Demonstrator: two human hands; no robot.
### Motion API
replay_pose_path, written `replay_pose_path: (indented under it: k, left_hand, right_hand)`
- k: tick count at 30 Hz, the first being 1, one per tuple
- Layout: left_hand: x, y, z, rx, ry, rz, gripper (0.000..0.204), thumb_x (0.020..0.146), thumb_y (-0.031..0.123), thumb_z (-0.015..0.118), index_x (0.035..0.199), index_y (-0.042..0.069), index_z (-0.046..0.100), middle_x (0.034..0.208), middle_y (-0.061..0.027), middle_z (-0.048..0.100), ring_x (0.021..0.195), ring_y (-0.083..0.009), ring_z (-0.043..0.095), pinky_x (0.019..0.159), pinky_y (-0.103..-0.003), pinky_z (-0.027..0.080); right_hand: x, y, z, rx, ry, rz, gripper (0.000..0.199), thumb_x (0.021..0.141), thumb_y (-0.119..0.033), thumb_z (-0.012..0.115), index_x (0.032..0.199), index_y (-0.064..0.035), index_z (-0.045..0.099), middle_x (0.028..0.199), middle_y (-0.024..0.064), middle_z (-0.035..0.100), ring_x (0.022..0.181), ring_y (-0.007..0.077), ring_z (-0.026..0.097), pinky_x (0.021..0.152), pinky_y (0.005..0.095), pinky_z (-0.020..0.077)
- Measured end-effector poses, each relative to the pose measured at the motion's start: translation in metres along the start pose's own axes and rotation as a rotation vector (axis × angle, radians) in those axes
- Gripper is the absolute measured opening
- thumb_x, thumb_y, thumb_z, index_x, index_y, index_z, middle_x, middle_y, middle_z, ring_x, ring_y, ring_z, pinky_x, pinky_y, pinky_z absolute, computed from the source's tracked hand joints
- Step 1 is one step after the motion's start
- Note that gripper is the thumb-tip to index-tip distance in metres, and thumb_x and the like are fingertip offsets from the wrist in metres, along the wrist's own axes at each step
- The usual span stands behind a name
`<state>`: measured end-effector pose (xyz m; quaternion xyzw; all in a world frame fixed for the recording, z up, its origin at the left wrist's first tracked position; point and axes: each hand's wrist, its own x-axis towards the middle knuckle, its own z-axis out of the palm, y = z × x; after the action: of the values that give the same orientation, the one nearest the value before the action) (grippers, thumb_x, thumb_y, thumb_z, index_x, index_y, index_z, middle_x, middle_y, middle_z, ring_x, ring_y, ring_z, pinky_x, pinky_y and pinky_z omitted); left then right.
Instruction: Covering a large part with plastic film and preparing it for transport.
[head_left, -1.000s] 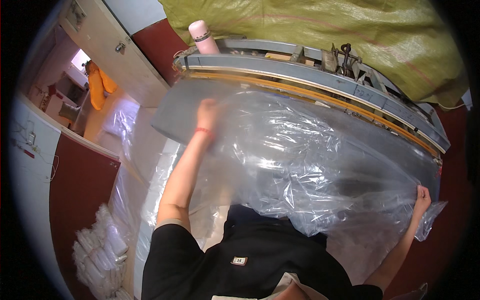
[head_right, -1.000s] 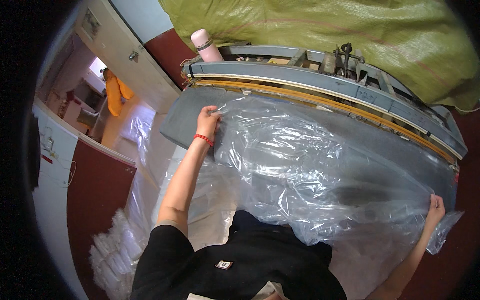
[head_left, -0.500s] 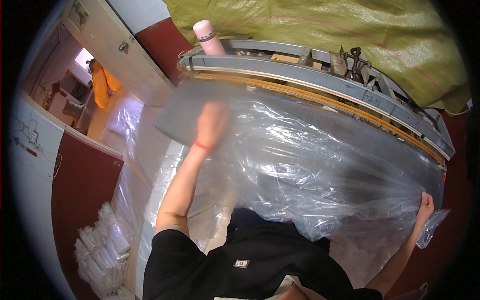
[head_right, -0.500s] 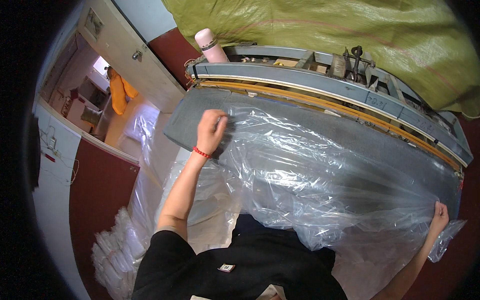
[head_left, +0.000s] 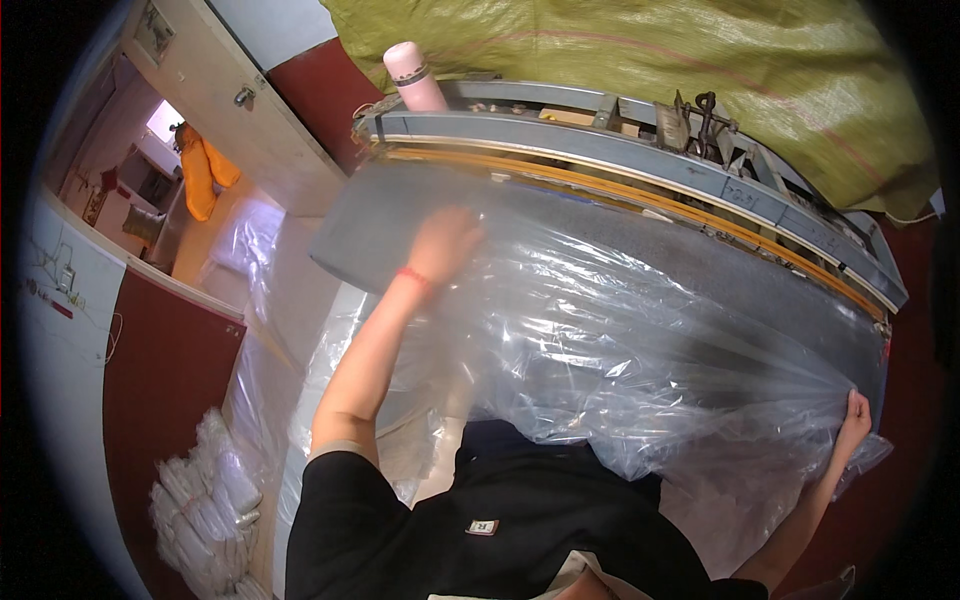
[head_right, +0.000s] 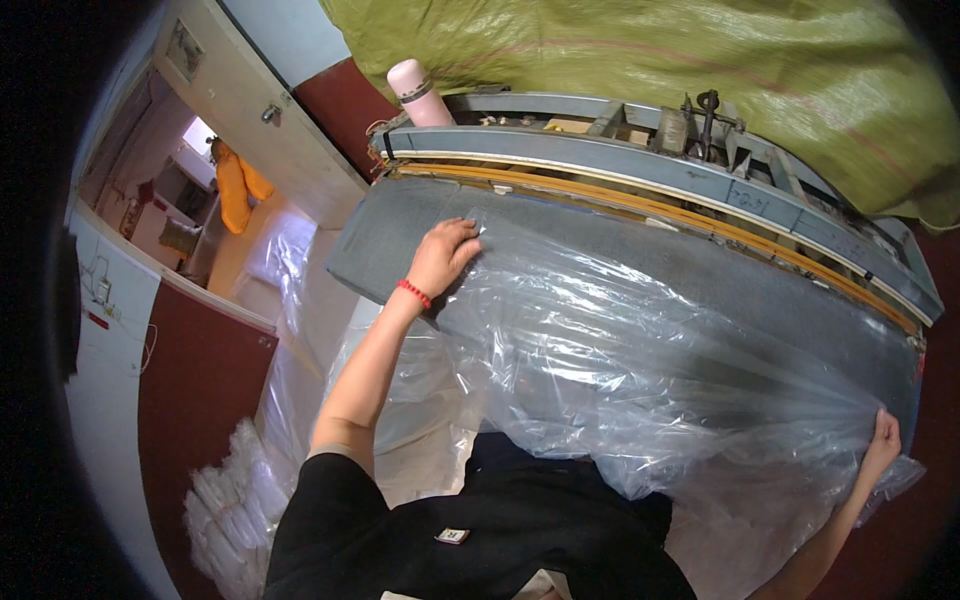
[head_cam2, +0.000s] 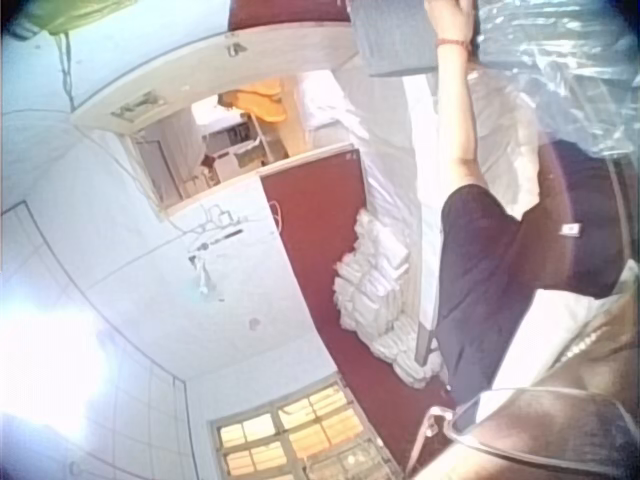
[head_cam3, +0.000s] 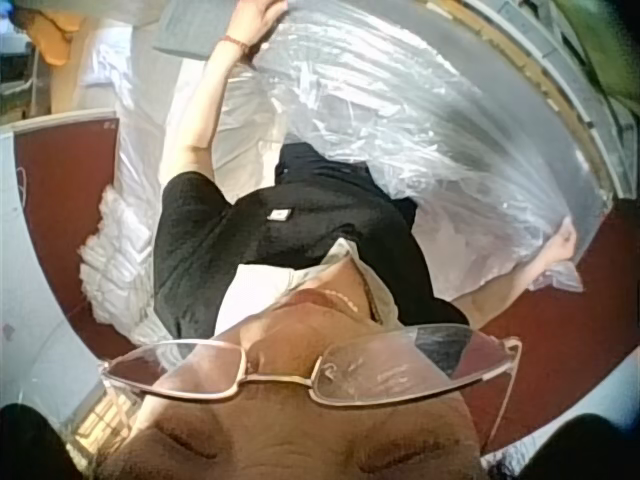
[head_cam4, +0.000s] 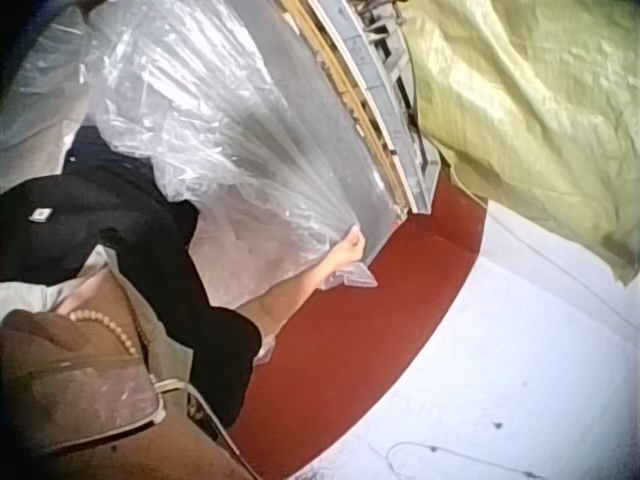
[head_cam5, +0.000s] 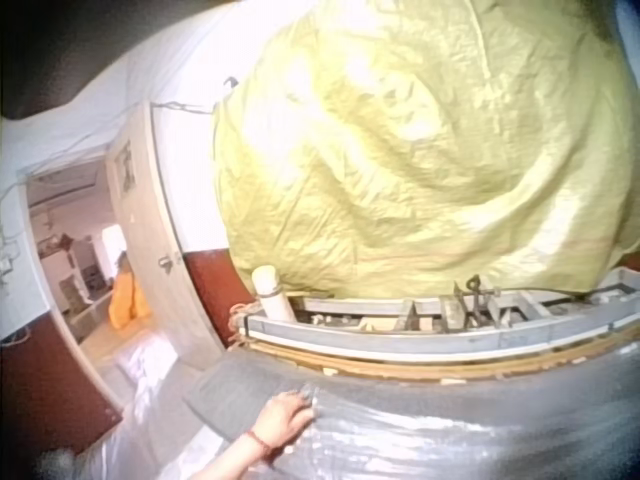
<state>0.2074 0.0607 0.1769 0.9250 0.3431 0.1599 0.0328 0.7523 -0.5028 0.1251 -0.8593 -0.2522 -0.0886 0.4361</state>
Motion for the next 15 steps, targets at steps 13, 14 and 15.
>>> replay_pose_path:
  k: [13, 14, 15]
  left_hand:
    - [0.056, -0.006, 0.034, 0.047, 0.299, -0.165, 0.014, 0.075, 0.014, 0.056, 0.072, 0.000, 0.056, 0.077, -0.0169, 0.059, 0.072, -0.0317, 0.056, 0.064, -0.037, 0.045]
    - [0.059, -0.004, 0.041, -0.226, 0.459, -0.250, 0.014, 0.077, 0.015, 0.053, 0.074, 0.001, 0.054, 0.074, -0.0156, 0.058, 0.068, -0.0284, 0.056, 0.061, -0.035, 0.044]
    - [0.065, 0.001, 0.047, -0.509, 0.606, -0.333, 0.014, 0.080, 0.016, 0.049, 0.077, 0.002, 0.052, 0.072, -0.0142, 0.057, 0.064, -0.0251, 0.055, 0.058, -0.033, 0.044]
  right_hand:
    - [0.017, 0.013, -0.001, 0.097, 0.065, 0.169, 0.018, 0.083, -0.022, 0.056, 0.080, -0.0046, 0.059, 0.069, -0.0044, 0.049, 0.064, 0.0043, 0.042, 0.060, 0.0179, 0.0359]
    - [0.023, 0.020, 0.005, 0.230, 0.103, 0.157, 0.017, 0.083, -0.022, 0.056, 0.079, -0.0060, 0.059, 0.068, -0.0050, 0.048, 0.061, 0.0038, 0.041, 0.057, 0.0177, 0.0349]
    - [0.032, 0.023, 0.013, 0.359, 0.148, 0.145, 0.016, 0.083, -0.022, 0.056, 0.079, -0.0073, 0.059, 0.066, -0.0055, 0.047, 0.059, 0.0033, 0.040, 0.054, 0.0176, 0.0338]
